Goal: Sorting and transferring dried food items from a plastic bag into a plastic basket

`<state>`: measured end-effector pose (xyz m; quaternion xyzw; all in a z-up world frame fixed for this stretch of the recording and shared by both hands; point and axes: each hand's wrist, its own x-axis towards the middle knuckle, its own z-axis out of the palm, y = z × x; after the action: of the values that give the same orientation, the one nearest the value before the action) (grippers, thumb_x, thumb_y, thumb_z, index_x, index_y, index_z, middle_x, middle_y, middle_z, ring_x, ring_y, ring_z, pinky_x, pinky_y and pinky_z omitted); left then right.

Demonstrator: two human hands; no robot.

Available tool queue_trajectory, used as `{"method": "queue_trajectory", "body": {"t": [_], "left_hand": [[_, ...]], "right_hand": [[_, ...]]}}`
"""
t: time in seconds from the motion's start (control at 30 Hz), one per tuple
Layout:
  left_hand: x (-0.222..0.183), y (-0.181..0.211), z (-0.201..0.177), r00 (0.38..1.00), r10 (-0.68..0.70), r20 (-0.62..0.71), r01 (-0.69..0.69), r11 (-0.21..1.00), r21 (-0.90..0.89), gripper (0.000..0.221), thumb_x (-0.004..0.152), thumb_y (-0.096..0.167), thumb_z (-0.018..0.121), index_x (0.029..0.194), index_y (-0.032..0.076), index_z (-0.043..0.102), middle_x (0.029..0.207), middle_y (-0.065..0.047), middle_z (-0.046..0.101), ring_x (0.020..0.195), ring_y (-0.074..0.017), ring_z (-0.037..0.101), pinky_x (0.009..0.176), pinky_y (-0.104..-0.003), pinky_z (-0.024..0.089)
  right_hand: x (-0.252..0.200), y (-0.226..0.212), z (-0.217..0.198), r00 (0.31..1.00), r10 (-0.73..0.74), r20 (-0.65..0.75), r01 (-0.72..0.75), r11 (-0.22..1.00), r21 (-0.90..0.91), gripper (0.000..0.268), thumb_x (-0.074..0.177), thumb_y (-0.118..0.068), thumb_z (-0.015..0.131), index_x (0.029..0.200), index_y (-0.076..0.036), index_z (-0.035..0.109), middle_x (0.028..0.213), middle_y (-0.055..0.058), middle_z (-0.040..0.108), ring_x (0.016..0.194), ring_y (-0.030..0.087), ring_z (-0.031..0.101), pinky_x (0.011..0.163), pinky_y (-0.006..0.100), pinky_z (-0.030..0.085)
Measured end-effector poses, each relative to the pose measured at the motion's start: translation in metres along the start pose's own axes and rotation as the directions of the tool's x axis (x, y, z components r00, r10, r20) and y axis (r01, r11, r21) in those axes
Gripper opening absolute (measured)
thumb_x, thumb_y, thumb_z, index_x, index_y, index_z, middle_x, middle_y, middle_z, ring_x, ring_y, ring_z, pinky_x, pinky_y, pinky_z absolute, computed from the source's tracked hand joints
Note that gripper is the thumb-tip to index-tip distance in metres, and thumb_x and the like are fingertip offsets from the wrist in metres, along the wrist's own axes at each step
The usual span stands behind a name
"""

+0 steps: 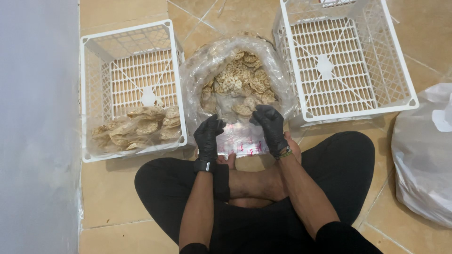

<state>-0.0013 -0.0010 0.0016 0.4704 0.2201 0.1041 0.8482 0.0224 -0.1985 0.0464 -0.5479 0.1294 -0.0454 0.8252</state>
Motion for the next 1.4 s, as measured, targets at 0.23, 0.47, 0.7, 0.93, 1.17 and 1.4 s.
{"method": "queue_trajectory", "body": {"t": [0.23, 0.47, 0.7, 0.93, 1.17, 1.4], "left_hand": [[0.003, -0.004, 0.004, 0.996, 0.085, 0.001, -0.085, 0.994, -0.069, 0.034, 0.082, 0.005, 0.082, 0.116, 0.007, 0.075, 0.098, -0.023, 0.077, 0.085, -0.0391, 0.076, 0.064, -0.039, 0.065], [-0.043, 0.02, 0.058, 0.835, 0.458, 0.306, -0.55, 0.666, 0.504, 0.023, 0.08, 0.015, 0.089, 0.101, 0.017, 0.082, 0.099, -0.007, 0.079, 0.099, -0.0244, 0.075, 0.089, -0.034, 0.06], [-0.072, 0.069, 0.07, 0.937, 0.308, 0.167, -0.35, 0.832, 0.43, 0.037, 0.081, 0.005, 0.087, 0.115, 0.011, 0.075, 0.102, -0.01, 0.078, 0.098, -0.0202, 0.073, 0.09, -0.037, 0.059], [-0.05, 0.081, 0.007, 0.577, 0.165, -0.8, -0.003, 0.98, 0.199, 0.071, 0.073, 0.027, 0.098, 0.127, 0.013, 0.053, 0.125, -0.02, 0.063, 0.124, -0.0371, 0.062, 0.103, -0.054, 0.055], [-0.035, 0.093, 0.039, 0.663, -0.196, -0.723, 0.045, 0.974, -0.223, 0.098, 0.084, 0.026, 0.087, 0.157, 0.025, 0.022, 0.161, -0.007, 0.031, 0.143, -0.0437, 0.04, 0.105, -0.072, 0.042], [-0.001, 0.074, 0.03, 0.617, -0.069, -0.784, 0.181, 0.982, 0.056, 0.084, 0.082, 0.034, 0.086, 0.149, 0.007, 0.043, 0.15, -0.016, 0.05, 0.142, -0.0329, 0.045, 0.12, -0.049, 0.042]], "right_hand": [[-0.003, -0.009, 0.005, 0.999, -0.042, 0.01, 0.043, 0.998, -0.042, 0.038, 0.088, -0.013, 0.085, 0.122, -0.005, 0.069, 0.109, 0.013, 0.075, 0.088, 0.021, 0.074, 0.075, 0.036, 0.066], [-0.017, -0.037, 0.023, 0.956, 0.025, 0.291, -0.025, 1.0, -0.004, 0.063, 0.083, -0.003, 0.082, 0.139, -0.011, 0.055, 0.117, 0.016, 0.071, 0.089, 0.023, 0.076, 0.069, 0.03, 0.067], [-0.009, -0.048, 0.005, 1.0, -0.01, -0.012, 0.012, 0.987, 0.161, 0.015, 0.086, 0.001, 0.08, 0.096, -0.005, 0.07, 0.089, 0.014, 0.074, 0.074, 0.026, 0.076, 0.058, 0.035, 0.066], [-0.019, -0.081, -0.006, 0.996, -0.005, -0.089, 0.015, 0.994, 0.109, 0.021, 0.081, -0.001, 0.086, 0.093, -0.009, 0.072, 0.083, 0.008, 0.073, 0.071, 0.024, 0.076, 0.057, 0.034, 0.064], [-0.031, -0.106, 0.01, 0.999, -0.023, -0.028, 0.025, 0.997, 0.073, 0.017, 0.085, -0.003, 0.083, 0.094, -0.008, 0.07, 0.086, 0.009, 0.075, 0.075, 0.025, 0.077, 0.06, 0.034, 0.065], [-0.011, -0.107, 0.025, 0.998, -0.036, 0.046, 0.038, 0.997, -0.062, 0.016, 0.087, -0.003, 0.082, 0.097, -0.006, 0.069, 0.084, 0.012, 0.074, 0.068, 0.025, 0.076, 0.057, 0.031, 0.064]]}}
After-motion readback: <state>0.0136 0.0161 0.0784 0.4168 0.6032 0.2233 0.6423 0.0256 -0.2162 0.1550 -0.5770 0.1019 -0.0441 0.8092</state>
